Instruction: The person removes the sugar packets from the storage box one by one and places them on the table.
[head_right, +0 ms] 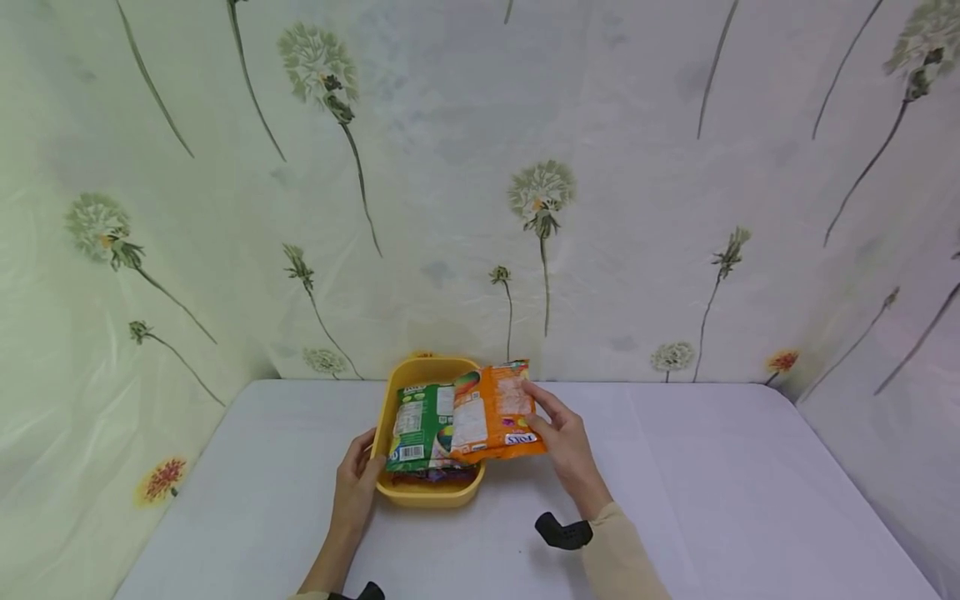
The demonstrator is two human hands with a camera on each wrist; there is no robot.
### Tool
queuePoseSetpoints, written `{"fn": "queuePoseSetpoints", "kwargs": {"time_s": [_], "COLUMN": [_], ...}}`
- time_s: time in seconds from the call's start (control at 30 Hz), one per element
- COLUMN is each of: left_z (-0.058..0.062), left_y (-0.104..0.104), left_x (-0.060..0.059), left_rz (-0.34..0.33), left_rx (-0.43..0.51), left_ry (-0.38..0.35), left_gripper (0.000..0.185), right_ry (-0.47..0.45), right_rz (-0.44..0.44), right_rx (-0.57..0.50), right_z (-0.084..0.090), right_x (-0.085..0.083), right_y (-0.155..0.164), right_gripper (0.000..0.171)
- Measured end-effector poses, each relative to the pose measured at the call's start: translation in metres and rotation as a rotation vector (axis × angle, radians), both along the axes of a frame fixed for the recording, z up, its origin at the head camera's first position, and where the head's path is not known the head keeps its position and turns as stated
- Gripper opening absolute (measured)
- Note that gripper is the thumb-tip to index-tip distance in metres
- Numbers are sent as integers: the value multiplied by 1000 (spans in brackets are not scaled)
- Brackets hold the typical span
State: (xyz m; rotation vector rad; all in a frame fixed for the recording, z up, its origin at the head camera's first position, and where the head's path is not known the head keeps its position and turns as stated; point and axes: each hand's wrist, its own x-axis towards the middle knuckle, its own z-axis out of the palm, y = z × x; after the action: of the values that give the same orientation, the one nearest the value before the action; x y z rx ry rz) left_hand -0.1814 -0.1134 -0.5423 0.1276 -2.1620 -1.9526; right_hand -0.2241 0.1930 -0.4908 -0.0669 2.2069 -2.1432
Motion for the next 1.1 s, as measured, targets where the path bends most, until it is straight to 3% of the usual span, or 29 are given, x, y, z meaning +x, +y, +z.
{"fn": "queuePoseSetpoints", "kwargs": {"time_s": [0.33, 1.1], "left_z": [2, -2], "left_y": [0, -2], "left_x": [1, -2], "left_rz": [6, -4], "left_rx": [-4, 3], "left_ry": [-18, -16], "left_gripper": [42, 40], "right_ry": [-37, -46], "right_rz": [-22, -20], "right_rx": [-89, -101], "right_z": [1, -7], "right_x": [0, 4], "right_y": [13, 36], "right_gripper": [50, 54]}}
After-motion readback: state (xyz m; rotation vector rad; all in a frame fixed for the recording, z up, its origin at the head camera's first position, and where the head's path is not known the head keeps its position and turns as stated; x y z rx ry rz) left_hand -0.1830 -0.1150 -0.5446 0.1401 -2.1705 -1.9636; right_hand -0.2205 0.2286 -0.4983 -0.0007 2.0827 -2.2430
